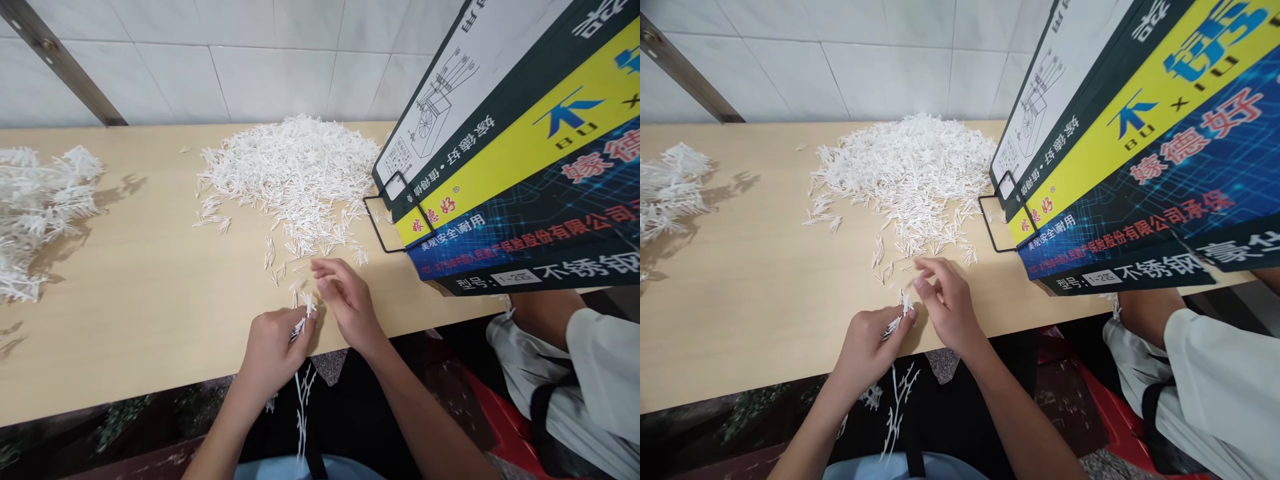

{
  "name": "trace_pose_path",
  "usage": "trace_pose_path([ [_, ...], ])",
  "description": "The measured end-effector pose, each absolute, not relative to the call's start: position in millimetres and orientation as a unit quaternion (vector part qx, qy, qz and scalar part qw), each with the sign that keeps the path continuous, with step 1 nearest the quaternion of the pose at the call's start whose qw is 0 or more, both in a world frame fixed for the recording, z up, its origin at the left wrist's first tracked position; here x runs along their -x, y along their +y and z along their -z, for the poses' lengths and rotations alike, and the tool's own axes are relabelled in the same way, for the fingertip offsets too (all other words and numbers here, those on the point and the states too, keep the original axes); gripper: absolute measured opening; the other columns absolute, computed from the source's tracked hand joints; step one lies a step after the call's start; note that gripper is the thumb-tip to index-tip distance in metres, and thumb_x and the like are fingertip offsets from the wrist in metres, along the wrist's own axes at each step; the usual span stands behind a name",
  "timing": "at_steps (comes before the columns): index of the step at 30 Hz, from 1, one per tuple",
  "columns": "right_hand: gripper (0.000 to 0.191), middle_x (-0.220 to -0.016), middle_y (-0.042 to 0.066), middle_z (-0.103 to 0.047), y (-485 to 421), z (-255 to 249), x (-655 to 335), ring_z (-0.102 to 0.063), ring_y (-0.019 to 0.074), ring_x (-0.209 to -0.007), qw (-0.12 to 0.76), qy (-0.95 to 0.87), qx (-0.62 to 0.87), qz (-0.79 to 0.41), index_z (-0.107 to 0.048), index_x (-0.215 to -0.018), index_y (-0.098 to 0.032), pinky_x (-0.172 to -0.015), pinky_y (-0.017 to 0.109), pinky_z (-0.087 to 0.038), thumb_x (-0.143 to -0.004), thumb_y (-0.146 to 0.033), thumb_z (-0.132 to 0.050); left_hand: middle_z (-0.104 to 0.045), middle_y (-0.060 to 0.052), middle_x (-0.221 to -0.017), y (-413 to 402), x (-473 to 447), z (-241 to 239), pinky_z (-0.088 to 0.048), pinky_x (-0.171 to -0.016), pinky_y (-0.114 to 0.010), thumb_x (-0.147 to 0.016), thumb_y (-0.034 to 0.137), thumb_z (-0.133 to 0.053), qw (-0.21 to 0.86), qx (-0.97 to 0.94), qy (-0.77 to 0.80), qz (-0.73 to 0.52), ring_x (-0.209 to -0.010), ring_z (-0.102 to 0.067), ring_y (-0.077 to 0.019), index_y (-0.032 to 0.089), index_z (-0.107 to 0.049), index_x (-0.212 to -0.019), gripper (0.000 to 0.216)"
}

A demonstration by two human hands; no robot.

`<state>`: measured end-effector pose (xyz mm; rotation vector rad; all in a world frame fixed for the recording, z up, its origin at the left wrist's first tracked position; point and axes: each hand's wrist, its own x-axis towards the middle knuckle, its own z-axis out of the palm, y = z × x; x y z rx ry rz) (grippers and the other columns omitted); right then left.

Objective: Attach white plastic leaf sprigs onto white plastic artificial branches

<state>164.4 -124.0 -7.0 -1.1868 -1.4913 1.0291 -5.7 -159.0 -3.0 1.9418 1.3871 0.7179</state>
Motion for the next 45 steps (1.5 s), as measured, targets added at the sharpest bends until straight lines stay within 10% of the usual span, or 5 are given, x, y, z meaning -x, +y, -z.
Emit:
trace_pose_path([
  [6, 0.024, -0.074, 0.001, -0.067, -127.7, -2.0, -164.5, -0.062, 0.0172, -0.073, 0.390, -0.691, 0.442, -0.418, -0.068, -0.076, -0.022, -0.070, 0.032, -0.048, -0.097, -0.032, -0.069, -0.047, 0.003, -0.053, -159.1, 4.8, 7.0, -0.025, -0.054, -0.024, -0.104, 0.034, -0.047, 0.303, -0.738, 0.533, -0.281, -0.048, -0.039, -0.0101, 0.017, -0.058, -0.067, 0.042],
  [15, 0.036, -0.070, -0.003, -0.050, -114.9, 23.0, -168.7, -0.045, 0.0106, -0.051, 0.588, -0.407, 0.501, -0.488, -0.059, -0.081, -0.022, -0.046, 0.025, -0.044, -0.101, -0.053, -0.062, -0.054, 0.001, -0.056, -161.7, 3.9, 1.5, -0.031, -0.057, -0.024, -0.107, 0.037, -0.046, 0.308, -0.749, 0.525, -0.261, -0.052, -0.049, -0.0113, 0.018, -0.061, -0.067, 0.046],
  [22, 0.058, -0.155, 0.011, -0.052, -124.1, 18.7, -165.5, -0.065, 0.0246, -0.119, 0.531, -0.543, 0.509, -0.405, -0.046, -0.155, -0.035, -0.086, 0.039, -0.063, -0.101, -0.035, -0.063, -0.065, 0.004, -0.065, -156.8, 4.0, -5.5, -0.037, -0.053, -0.022, -0.102, 0.046, -0.055, 0.431, -0.619, 0.583, -0.302, -0.048, -0.053, -0.0110, 0.021, -0.072, -0.101, 0.031],
  [30, 0.027, -0.140, 0.008, -0.062, -128.8, 0.6, -167.0, -0.062, 0.0281, -0.125, 0.422, -0.743, 0.382, -0.352, -0.073, -0.118, -0.029, -0.104, 0.049, -0.055, -0.092, -0.023, -0.073, -0.063, 0.009, -0.062, -156.3, 2.4, -0.5, -0.037, -0.049, -0.022, -0.088, 0.025, -0.061, 0.420, -0.617, 0.592, -0.303, -0.041, -0.052, -0.0128, 0.023, -0.045, -0.147, 0.061],
  [45, 0.024, -0.110, 0.008, -0.062, -124.8, 6.8, -164.8, -0.062, 0.0209, -0.100, 0.444, -0.673, 0.410, -0.427, -0.052, -0.081, -0.022, -0.087, 0.037, -0.049, -0.104, -0.021, -0.045, -0.071, 0.000, -0.074, -155.0, 8.6, -1.0, -0.038, -0.056, -0.021, -0.096, 0.045, -0.065, 0.477, -0.594, 0.537, -0.362, -0.059, -0.052, -0.0106, 0.018, -0.080, -0.094, 0.031],
])
